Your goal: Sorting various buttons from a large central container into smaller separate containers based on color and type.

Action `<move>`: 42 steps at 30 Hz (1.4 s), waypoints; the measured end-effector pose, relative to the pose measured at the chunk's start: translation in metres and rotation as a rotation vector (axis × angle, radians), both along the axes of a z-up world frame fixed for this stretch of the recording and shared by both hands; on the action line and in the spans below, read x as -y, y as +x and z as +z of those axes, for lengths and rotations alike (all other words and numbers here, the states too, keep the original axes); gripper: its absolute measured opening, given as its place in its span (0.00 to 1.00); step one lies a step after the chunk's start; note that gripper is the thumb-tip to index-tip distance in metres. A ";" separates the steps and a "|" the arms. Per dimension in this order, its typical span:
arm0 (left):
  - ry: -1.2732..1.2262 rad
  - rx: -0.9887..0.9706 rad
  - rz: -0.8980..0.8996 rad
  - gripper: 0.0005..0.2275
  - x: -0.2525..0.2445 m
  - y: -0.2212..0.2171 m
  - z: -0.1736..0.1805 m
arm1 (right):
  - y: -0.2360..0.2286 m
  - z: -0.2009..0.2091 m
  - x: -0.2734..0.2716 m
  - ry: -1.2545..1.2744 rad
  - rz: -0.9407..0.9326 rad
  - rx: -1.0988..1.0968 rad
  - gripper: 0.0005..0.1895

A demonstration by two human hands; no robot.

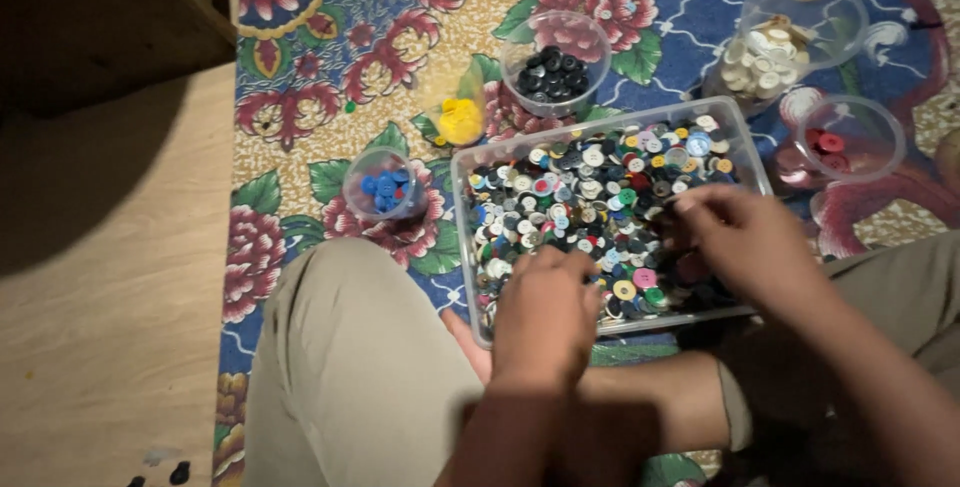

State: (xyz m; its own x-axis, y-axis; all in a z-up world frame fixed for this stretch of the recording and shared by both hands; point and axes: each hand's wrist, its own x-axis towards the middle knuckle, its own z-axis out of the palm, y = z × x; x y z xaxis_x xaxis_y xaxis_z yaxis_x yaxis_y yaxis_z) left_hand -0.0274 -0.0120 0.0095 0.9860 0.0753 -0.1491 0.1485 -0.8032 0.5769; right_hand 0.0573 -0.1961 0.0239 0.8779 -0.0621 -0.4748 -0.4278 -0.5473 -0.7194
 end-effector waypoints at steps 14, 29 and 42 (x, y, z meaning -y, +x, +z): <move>0.131 -0.406 -0.105 0.06 0.016 0.023 -0.015 | -0.015 -0.034 -0.004 -0.131 0.133 -0.029 0.12; -0.304 -0.304 0.395 0.11 -0.008 0.007 0.007 | 0.063 0.013 -0.073 0.981 -0.579 -0.284 0.09; -0.369 -0.373 0.516 0.09 0.001 0.015 0.011 | -0.016 -0.013 -0.039 0.828 -0.613 -0.323 0.23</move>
